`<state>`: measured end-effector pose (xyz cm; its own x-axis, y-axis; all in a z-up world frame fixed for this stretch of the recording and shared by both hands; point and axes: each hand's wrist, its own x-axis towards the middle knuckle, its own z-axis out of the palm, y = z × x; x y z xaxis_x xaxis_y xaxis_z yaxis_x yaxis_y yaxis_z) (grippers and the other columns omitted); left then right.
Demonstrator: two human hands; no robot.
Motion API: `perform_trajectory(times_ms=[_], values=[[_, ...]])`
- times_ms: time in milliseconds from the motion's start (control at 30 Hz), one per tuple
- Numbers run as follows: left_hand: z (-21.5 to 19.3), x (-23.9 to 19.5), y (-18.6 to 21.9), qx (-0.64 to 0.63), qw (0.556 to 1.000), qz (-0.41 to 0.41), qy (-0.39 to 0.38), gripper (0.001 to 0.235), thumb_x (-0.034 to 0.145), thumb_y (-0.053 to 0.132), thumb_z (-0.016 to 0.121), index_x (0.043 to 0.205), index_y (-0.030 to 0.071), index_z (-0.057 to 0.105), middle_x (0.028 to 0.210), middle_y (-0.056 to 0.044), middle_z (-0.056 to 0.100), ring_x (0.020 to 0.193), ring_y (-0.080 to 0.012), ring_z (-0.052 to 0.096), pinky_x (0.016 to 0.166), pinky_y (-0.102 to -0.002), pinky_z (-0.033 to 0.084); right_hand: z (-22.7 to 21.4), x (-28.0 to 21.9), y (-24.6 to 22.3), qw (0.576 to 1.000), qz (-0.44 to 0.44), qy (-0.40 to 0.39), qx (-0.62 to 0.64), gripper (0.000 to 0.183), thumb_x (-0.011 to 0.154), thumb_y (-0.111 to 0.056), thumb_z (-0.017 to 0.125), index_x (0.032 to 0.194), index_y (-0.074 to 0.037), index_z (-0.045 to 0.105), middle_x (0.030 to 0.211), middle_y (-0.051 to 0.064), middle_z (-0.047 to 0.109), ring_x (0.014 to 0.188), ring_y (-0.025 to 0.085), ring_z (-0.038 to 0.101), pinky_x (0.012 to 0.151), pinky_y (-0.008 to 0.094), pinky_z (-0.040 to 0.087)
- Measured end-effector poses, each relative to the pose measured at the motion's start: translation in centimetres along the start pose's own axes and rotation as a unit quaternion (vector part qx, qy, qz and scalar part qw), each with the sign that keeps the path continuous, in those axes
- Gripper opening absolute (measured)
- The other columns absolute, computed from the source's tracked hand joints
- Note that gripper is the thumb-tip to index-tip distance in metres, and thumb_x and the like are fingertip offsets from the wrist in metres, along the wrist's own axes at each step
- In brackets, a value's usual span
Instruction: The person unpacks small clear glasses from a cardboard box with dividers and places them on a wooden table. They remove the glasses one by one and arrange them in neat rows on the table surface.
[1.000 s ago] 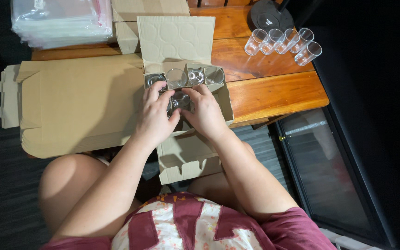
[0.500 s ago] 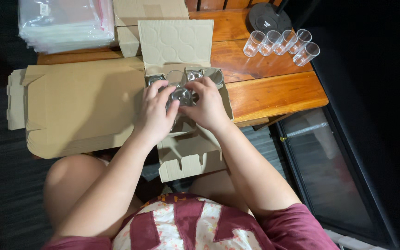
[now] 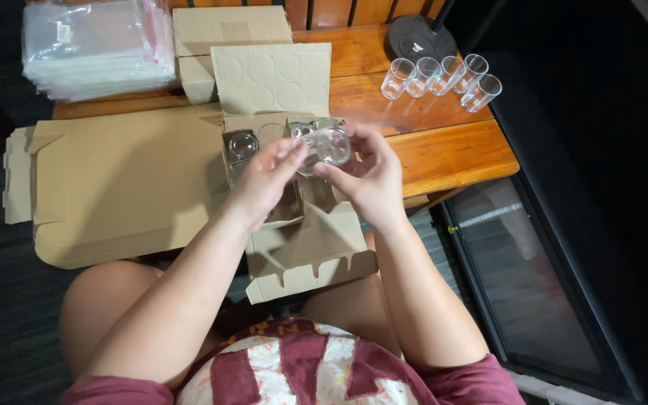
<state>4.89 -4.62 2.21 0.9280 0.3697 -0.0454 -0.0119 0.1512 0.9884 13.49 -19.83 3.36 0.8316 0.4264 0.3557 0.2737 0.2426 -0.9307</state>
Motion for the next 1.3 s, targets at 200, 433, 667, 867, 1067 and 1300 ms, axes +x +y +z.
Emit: perform_trajectory(times_ms=[200,433,667,867,1067,1300], values=[[3.7,0.5,1.1,-0.118,0.980,-0.113,-0.114,0.079,0.091,0.062,0.064,0.134,-0.004,0.058,0.113,-0.016,0.071,0.099,-0.0215,0.075,0.089,-0.032,0.059,-3.1,-0.5,-0.9,0.997,-0.068,0.011,0.041,0.066,0.073,0.009,0.090,0.127,0.003,0.053,0.109,0.009,0.065,0.106,0.014,0.062,0.085,0.030,0.063],[8.3,2.5,1.7,-0.089,0.989,-0.046,-0.108,0.057,0.090,0.055,0.073,0.113,0.003,0.064,0.103,-0.014,0.074,0.091,-0.0171,0.074,0.086,-0.031,0.062,-5.9,-1.0,-1.0,0.993,-0.102,0.056,0.024,0.073,0.070,0.005,0.094,0.131,0.007,0.055,0.115,0.014,0.065,0.111,0.020,0.065,0.088,0.033,0.063],[11.6,6.1,-0.8,-0.033,0.995,-0.020,-0.091,0.068,0.086,0.027,0.084,0.136,-0.002,0.048,0.105,-0.015,0.070,0.086,-0.0180,0.075,0.082,-0.028,0.061,-10.2,-0.1,2.9,0.988,-0.100,0.116,-0.028,0.068,0.070,0.004,0.094,0.129,0.006,0.060,0.117,0.012,0.066,0.112,0.017,0.064,0.088,0.030,0.060],[15.3,11.3,-4.5,0.125,0.989,0.006,-0.080,0.070,0.074,0.024,0.087,0.137,0.014,0.057,0.107,-0.005,0.072,0.089,-0.0118,0.075,0.080,-0.024,0.061,-13.7,1.7,6.2,0.978,-0.090,0.174,-0.066,0.064,0.069,0.010,0.091,0.125,0.005,0.060,0.116,0.011,0.063,0.108,0.017,0.064,0.088,0.030,0.060],[19.4,15.5,-5.2,0.198,0.975,0.036,-0.093,0.079,0.069,0.021,0.085,0.143,0.015,0.057,0.119,-0.017,0.070,0.104,-0.0222,0.074,0.088,-0.031,0.061,-17.4,4.5,9.9,0.964,-0.074,0.239,-0.091,0.062,0.070,0.013,0.086,0.124,0.005,0.058,0.114,0.013,0.054,0.110,0.024,0.065,0.091,0.036,0.061],[24.5,21.8,-8.5,0.218,0.973,-0.002,-0.071,0.072,0.062,0.023,0.087,0.131,0.013,0.066,0.117,-0.011,0.074,0.109,-0.0222,0.074,0.094,-0.036,0.060,-21.0,8.3,10.9,0.943,0.008,0.298,-0.145,0.056,0.072,0.007,0.085,0.122,-0.006,0.064,0.103,0.010,0.065,0.091,0.020,0.073,0.077,0.031,0.064]])
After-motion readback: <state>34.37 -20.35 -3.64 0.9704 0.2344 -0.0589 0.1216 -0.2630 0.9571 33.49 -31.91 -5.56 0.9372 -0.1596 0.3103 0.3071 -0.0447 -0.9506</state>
